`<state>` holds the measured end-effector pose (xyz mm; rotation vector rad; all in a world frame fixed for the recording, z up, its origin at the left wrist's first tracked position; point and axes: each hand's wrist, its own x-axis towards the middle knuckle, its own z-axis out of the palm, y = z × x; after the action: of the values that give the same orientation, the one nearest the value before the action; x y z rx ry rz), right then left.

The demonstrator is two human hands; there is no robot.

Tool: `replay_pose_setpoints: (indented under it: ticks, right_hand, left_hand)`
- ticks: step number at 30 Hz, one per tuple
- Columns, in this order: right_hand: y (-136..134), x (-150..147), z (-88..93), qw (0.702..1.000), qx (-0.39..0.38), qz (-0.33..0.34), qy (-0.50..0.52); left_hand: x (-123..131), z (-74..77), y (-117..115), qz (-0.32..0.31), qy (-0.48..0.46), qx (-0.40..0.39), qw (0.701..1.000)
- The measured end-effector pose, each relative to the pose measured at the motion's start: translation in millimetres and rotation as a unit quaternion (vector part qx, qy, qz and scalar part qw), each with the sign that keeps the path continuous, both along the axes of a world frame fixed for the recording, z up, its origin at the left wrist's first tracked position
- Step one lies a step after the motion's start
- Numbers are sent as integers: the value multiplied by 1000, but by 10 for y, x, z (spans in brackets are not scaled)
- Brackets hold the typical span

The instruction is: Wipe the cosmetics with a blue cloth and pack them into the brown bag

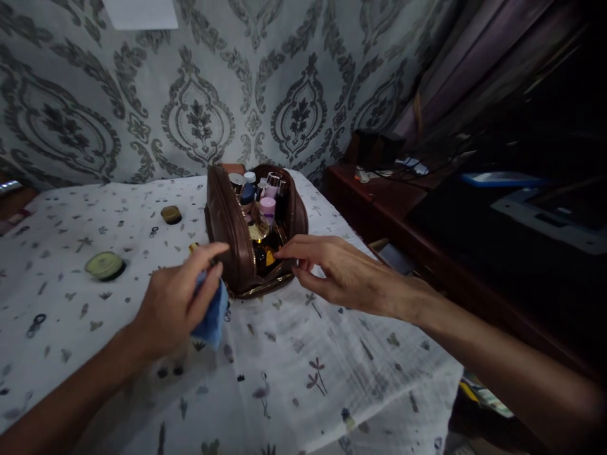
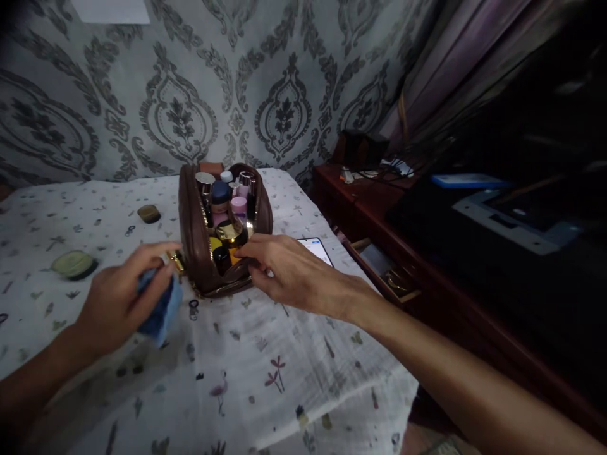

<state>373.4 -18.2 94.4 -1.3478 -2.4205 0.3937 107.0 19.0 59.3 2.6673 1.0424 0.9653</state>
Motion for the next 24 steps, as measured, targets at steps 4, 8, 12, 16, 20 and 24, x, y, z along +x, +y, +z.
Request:
replay_pose_setpoints:
  ticks: [4, 8, 12, 16, 20, 24]
  right_hand:
    - [-10, -90, -53, 1000, 3, -20, -4]
    - [-32, -189, -150, 997, 38, -56, 47]
    - [-167, -324, -201, 976, 135, -87, 151]
    - [-343, -541, -307, 963, 159, -31, 215]
    - [-392, -804, -555, 975, 66, 15, 213]
    - [-304, -1083, -787, 982, -24, 9, 185]
  left_hand:
    - [-334, -106, 454, 141, 32, -73, 987]
    - [-508, -452, 795, 147, 49, -97, 983]
    - [-475, -669, 841, 87, 147, -118, 978]
    - [-483, -637, 754, 51, 213, -126, 967]
    - [-638, -535, 623, 21, 185, -101, 977]
    - [-822, -485, 494, 16, 155, -93, 983]
